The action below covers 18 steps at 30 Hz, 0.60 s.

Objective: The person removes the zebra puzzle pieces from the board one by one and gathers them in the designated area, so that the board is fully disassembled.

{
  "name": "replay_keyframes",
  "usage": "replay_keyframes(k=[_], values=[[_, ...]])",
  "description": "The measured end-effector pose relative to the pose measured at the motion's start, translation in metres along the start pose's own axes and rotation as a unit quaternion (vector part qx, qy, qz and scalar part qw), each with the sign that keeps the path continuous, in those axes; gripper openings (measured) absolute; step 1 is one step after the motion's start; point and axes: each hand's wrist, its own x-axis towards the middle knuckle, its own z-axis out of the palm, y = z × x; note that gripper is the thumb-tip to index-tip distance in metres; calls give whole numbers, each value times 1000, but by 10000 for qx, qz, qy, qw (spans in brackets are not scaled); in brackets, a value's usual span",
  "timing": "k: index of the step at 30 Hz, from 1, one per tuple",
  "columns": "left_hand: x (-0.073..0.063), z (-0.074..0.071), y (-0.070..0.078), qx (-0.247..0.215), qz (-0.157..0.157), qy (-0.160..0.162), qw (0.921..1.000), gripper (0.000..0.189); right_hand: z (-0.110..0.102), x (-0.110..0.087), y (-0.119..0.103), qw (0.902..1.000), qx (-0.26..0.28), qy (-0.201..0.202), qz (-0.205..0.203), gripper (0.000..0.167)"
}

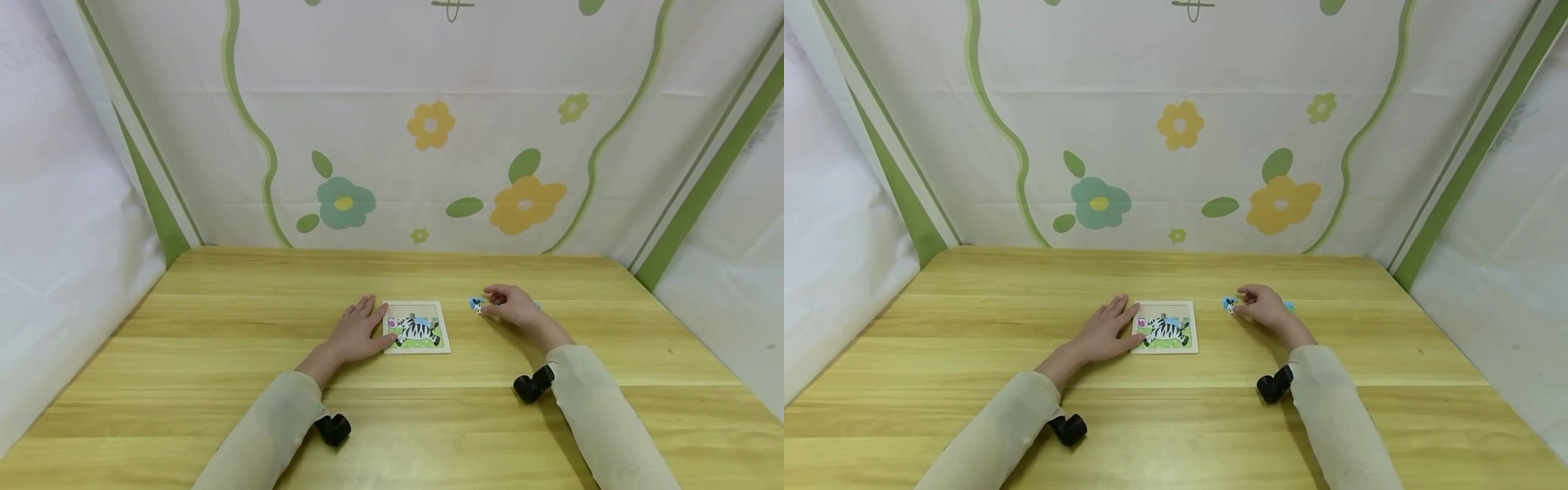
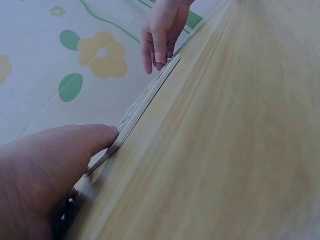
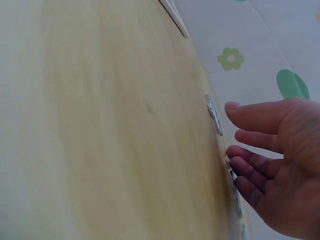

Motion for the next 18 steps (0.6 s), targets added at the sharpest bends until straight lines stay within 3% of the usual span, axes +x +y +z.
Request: replay_keyframes(k=[5,10,18], values=[[0,0,0,22,-40,-3,10000,70,-2,-3,-10,9997,103,176,-127,47],[-1,-1,2,-76,-60,74,9999,70,2,-8,-26,9966,568,479,-357,43],[-3,-2,16,36,506,180,9986,69,18,-15,-47,9915,1240,228,-325,44]])
